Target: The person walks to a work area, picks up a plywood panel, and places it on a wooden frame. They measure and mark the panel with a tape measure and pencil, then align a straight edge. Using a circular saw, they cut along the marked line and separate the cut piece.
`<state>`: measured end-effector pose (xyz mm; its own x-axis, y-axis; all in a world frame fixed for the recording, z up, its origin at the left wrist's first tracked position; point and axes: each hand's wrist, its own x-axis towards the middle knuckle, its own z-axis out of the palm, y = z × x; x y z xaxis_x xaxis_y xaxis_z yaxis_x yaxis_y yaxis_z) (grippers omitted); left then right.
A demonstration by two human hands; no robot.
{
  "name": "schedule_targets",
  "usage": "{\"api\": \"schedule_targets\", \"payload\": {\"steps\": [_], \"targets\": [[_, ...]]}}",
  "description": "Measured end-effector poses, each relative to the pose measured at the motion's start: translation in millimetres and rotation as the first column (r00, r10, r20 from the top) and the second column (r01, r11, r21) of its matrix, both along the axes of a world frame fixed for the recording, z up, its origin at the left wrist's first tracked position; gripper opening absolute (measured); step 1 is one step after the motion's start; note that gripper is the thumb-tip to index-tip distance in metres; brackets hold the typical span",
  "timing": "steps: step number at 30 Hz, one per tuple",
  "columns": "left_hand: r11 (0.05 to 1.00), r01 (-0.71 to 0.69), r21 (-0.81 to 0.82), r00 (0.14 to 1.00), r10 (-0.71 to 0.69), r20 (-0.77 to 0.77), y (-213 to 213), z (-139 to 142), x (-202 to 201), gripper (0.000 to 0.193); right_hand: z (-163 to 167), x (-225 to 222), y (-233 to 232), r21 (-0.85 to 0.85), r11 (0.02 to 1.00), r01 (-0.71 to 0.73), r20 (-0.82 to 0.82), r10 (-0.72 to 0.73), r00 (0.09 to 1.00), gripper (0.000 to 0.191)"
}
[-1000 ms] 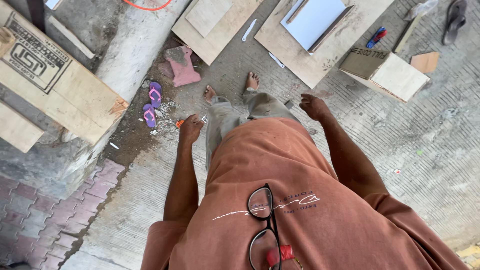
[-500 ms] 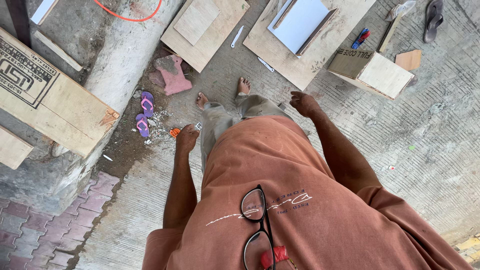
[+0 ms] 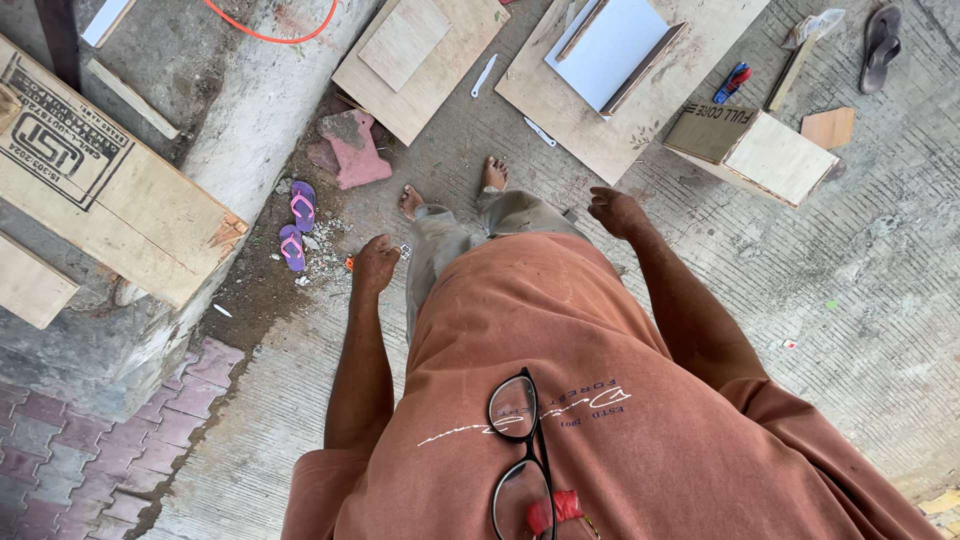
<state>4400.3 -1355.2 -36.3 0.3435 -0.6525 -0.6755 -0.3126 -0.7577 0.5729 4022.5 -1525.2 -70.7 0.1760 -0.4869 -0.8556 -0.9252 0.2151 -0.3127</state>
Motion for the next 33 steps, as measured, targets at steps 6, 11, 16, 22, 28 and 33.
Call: {"api": "schedule_targets", "payload": {"steps": [6,11,16,22,28,33], "targets": [[0.997,-0.025,0.073,1.000,0.026,-0.016,6,8,-5,0.062,8,9,-3,0.001,1.000,-0.010,0.006,0.010,1.000,0.054],[0.999,-0.025,0.041,1.000,0.026,-0.018,8,12,-8,0.061,14,11,-3,0.016,1.000,-0.026,-0.009,0.026,1.000,0.053],[0.997,-0.013,0.070,1.000,0.013,-0.005,10,15,-12,0.061,18,12,-1,0.029,1.000,-0.006,-0.029,0.007,1.000,0.053],[0.999,-0.006,0.054,1.000,0.005,0.012,17,12,-14,0.061,20,14,3,0.016,1.000,-0.024,-0.001,0.024,1.000,0.053],[0.995,-0.031,0.093,0.999,0.033,-0.011,24,6,-14,0.061,18,11,7,-0.001,0.998,-0.061,-0.017,0.061,0.998,0.053],[0.997,-0.015,0.072,1.000,0.015,0.000,30,0,-14,0.061,13,6,11,0.013,0.999,-0.029,-0.004,0.029,1.000,0.054]]}}
